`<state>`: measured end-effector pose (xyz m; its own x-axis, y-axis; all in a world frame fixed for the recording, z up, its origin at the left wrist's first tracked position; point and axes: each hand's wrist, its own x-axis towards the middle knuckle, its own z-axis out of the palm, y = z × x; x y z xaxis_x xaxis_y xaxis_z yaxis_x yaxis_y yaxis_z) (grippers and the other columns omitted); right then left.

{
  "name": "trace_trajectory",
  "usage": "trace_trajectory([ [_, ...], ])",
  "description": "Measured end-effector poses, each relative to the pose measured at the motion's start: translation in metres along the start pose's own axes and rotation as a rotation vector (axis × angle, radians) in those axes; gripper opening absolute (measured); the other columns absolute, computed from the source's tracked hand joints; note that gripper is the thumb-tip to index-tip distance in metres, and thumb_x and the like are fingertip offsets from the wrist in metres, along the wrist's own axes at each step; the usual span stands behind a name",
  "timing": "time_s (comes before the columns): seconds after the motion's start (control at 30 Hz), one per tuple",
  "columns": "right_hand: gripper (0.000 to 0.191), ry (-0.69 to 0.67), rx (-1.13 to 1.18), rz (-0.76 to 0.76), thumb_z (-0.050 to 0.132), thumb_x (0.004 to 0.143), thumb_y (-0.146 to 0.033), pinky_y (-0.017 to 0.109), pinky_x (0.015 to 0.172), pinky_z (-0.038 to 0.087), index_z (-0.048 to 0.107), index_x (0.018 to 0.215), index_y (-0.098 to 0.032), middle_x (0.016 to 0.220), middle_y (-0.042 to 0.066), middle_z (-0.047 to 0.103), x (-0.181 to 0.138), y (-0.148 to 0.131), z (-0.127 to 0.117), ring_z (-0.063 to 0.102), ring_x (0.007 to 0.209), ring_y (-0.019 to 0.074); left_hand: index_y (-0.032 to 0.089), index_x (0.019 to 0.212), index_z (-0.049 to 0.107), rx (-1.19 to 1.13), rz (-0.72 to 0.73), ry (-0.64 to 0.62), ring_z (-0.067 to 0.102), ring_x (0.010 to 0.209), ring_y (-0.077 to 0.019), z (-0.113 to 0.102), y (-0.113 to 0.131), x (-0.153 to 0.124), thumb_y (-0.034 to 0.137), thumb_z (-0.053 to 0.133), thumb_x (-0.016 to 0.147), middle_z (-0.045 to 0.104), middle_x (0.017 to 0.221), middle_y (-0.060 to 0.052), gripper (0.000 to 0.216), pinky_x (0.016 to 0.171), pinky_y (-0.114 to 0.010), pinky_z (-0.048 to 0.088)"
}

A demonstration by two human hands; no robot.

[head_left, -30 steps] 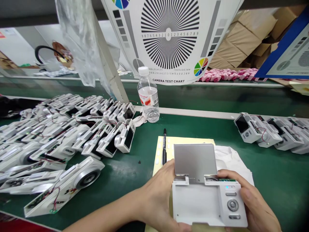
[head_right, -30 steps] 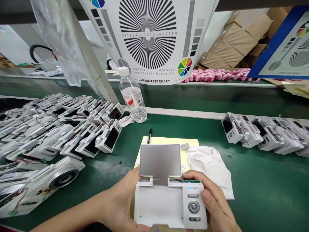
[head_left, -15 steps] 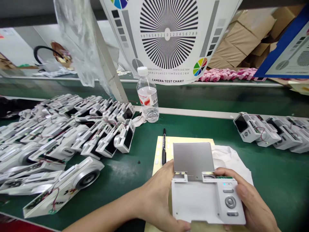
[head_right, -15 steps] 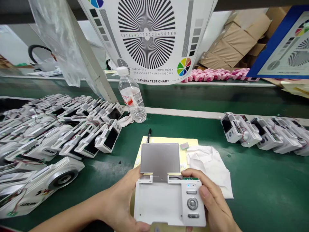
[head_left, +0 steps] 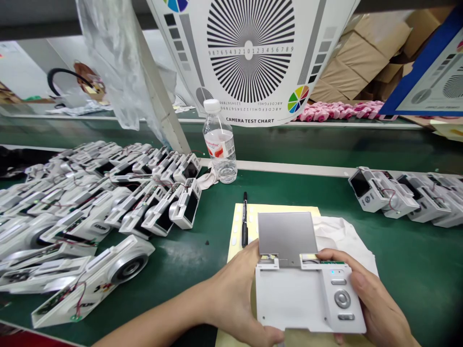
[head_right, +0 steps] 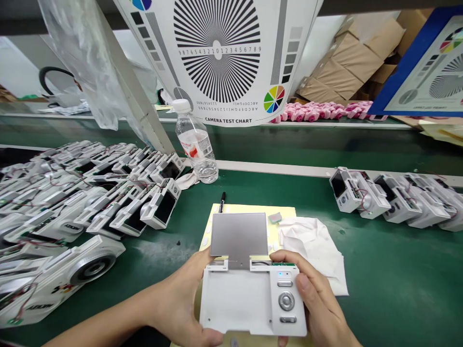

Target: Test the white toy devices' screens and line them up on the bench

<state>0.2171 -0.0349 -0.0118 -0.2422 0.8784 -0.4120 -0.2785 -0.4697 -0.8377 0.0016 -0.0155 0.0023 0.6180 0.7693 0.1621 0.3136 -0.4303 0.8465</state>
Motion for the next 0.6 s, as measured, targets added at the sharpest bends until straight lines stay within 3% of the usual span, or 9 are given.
trace_trajectory([
  [0.27, 0.047, -0.009, 0.024, -0.013, 0.062, 0.065, -0.055, 0.024, 0.032, 0.049, 0.055, 0.098, -0.022, 0.076, 0.005, 0.064, 0.0005, 0.001, -0.0007, 0.057, 0.04, 0.0137, 0.022, 0.121, 0.036, 0.025, 0.022, 0.001, 0.044, 0.107, -0.0271, -0.0006, -0.0021, 0.001, 0.03, 0.068, 0.045, 0.042, 0.12, -0.006, 0.082, 0.095, -0.038, 0.038],
  [0.6, 0.047, 0.004, -0.011, -0.007, 0.061, 0.065, -0.057, 0.023, 0.031, 0.047, 0.055, 0.098, -0.023, 0.068, 0.004, 0.063, -0.0003, -0.0013, 0.0006, 0.056, 0.037, 0.0139, 0.023, 0.12, 0.037, 0.031, 0.035, -0.009, 0.043, 0.108, -0.0264, -0.0013, 0.0017, 0.0024, 0.028, 0.069, 0.045, 0.042, 0.119, -0.005, 0.082, 0.096, -0.037, 0.036],
])
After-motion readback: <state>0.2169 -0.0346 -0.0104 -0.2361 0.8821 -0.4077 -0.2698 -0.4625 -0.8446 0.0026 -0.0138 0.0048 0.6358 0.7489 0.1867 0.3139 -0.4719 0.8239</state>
